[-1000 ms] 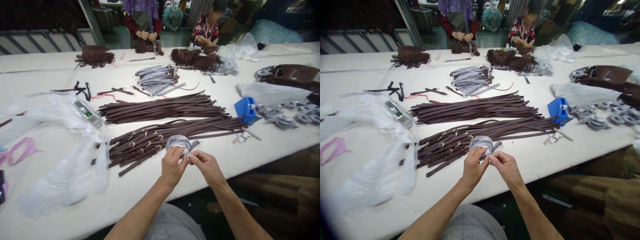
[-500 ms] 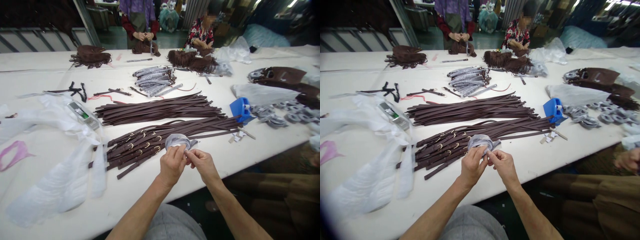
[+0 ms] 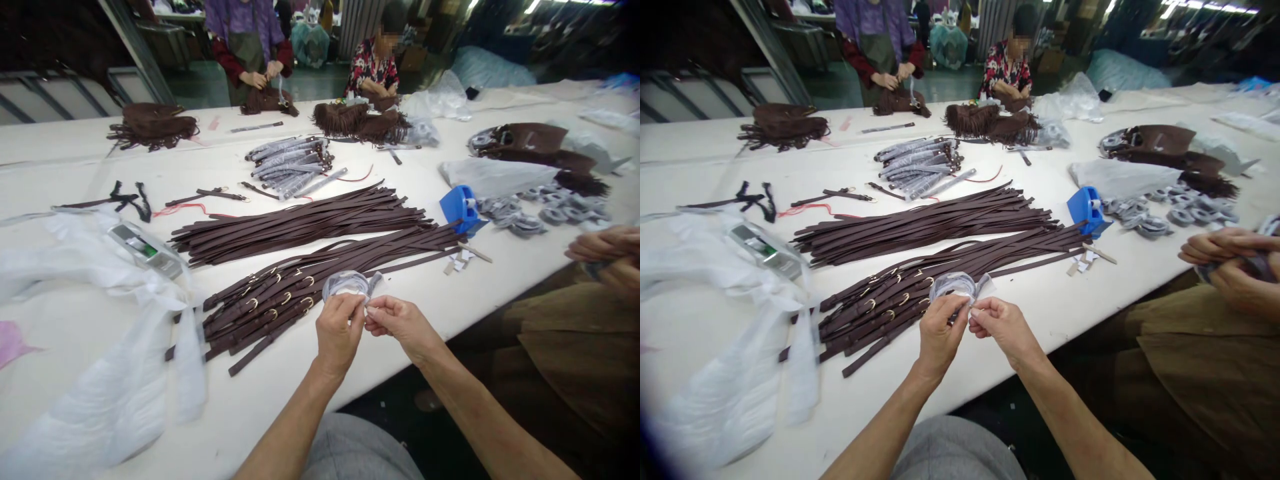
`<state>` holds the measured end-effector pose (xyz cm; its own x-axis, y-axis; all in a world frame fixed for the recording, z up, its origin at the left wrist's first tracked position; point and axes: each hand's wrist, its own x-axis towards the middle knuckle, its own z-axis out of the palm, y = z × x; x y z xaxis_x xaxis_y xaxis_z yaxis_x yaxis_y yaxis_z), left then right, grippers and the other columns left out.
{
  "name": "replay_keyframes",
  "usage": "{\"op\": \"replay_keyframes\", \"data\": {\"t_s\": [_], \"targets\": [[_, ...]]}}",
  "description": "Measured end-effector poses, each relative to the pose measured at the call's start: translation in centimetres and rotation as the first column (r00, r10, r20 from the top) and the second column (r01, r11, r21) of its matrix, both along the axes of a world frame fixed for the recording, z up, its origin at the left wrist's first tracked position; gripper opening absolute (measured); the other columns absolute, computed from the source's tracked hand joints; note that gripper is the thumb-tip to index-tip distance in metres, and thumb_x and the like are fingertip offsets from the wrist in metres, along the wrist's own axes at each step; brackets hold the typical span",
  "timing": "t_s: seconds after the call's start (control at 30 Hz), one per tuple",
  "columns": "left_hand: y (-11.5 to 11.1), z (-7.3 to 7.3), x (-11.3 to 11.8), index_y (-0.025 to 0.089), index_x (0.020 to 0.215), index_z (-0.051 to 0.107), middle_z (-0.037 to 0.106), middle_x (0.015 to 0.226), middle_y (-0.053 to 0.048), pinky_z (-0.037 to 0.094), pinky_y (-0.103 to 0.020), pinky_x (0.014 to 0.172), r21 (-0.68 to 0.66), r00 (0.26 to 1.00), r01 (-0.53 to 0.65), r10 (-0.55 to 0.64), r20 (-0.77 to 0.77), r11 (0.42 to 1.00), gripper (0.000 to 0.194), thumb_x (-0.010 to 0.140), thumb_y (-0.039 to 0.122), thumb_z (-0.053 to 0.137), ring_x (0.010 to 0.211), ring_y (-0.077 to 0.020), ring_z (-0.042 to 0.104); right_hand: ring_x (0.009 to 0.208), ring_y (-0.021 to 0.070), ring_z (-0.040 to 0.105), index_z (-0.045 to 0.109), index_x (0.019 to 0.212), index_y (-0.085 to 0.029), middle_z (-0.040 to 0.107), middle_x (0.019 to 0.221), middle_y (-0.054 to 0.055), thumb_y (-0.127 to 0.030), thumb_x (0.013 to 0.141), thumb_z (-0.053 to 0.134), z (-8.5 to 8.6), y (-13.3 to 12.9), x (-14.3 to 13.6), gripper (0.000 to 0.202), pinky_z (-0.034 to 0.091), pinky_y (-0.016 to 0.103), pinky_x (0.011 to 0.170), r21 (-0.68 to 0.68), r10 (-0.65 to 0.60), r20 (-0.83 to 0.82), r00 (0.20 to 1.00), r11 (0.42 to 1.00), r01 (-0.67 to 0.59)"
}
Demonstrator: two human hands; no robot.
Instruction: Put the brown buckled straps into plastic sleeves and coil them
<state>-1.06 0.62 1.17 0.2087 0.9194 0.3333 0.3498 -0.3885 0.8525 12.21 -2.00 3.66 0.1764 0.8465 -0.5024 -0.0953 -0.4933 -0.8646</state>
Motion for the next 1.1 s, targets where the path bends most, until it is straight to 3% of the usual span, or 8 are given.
{"op": "replay_keyframes", "data": {"t_s": [0.17,0.27,0.4,0.5,0.7,0.9,1.1], "targets": [[0.0,0.8,-0.1,0.020,0.093,0.064,0.065,0.091,-0.004,0.047,-0.032,0.081,-0.075,0.993,0.028,-0.018,0.120,0.997,0.014,0.082,0.021,0.055,0.088,-0.0172,0.059,0.057,0.0159,0.062,0.041,0.087,-0.020,0.065,0.058,-0.001,-0.039,0.065,0.071,0.5,-0.1,0.0,0.043,0.048,0.029,0.056,0.078,-0.035,0.033,0.999,0.996,0.032],[-0.1,1.2,-0.3,0.020,0.092,0.065,0.065,0.089,-0.004,0.051,-0.029,0.071,-0.257,0.977,0.045,0.011,0.211,0.965,0.015,0.079,0.025,0.058,0.081,-0.0164,0.059,0.063,0.0158,0.064,0.042,0.087,-0.019,0.066,0.064,0.001,-0.040,0.067,0.069,1.0,0.0,0.3,0.040,0.049,0.028,0.060,0.096,0.031,-0.006,0.999,0.995,-0.030],[0.0,1.5,-0.7,0.019,0.094,0.065,0.064,0.082,-0.002,0.043,-0.018,0.038,-0.528,0.922,0.128,0.096,0.376,0.840,0.024,0.075,0.033,0.061,0.059,-0.0107,0.053,0.057,0.0155,0.063,0.041,0.089,-0.019,0.066,0.067,0.001,-0.041,0.071,0.065,1.6,0.2,0.4,0.038,0.044,0.021,0.045,0.095,0.102,0.111,0.989,0.989,-0.113],[0.2,1.8,-0.9,0.016,0.089,0.065,0.062,0.076,-0.001,0.040,-0.015,0.034,-0.586,0.853,0.195,0.159,0.497,0.786,0.025,0.071,0.034,0.065,0.054,-0.0082,0.050,0.048,0.0140,0.061,0.040,0.088,-0.020,0.065,0.065,0.001,-0.046,0.072,0.062,1.8,0.4,0.3,0.038,0.035,0.016,0.035,0.035,0.150,0.156,0.976,0.987,-0.157],[0.0,2.4,-0.9,0.014,0.087,0.060,0.059,0.068,0.000,0.037,-0.014,0.029,-0.696,0.689,0.391,0.310,0.655,0.602,0.031,0.066,0.037,0.068,0.049,-0.0083,0.051,0.040,0.0061,0.045,0.052,0.078,-0.016,0.054,0.053,-0.005,-0.046,0.066,0.068,0.5,0.6,-1.0,0.037,0.030,0.017,0.034,0.180,0.071,-0.113,0.991,0.982,-0.050],[-0.7,1.8,-0.9,0.016,0.091,0.053,0.058,0.071,0.002,0.038,-0.014,0.028,-0.696,0.701,0.341,0.322,0.636,0.633,0.034,0.066,0.031,0.071,0.046,-0.0072,0.052,0.037,0.0036,0.039,0.056,0.076,-0.015,0.052,0.051,-0.006,-0.042,0.065,0.071,-1.5,0.6,-2.4,0.032,0.030,0.017,0.037,0.202,0.021,-0.331,0.943,0.978,0.049],[-1.3,2.0,-1.4,0.016,0.089,0.052,0.058,0.069,0.002,0.039,-0.014,0.027,-0.698,0.675,0.346,0.351,0.649,0.626,0.032,0.067,0.031,0.070,0.046,-0.0088,0.054,0.039,0.0047,0.044,0.056,0.075,-0.016,0.058,0.056,-0.003,-0.041,0.064,0.072,-2.2,0.4,-2.2,0.032,0.031,0.018,0.039,0.220,0.102,-0.381,0.919,0.975,-0.018]]}}
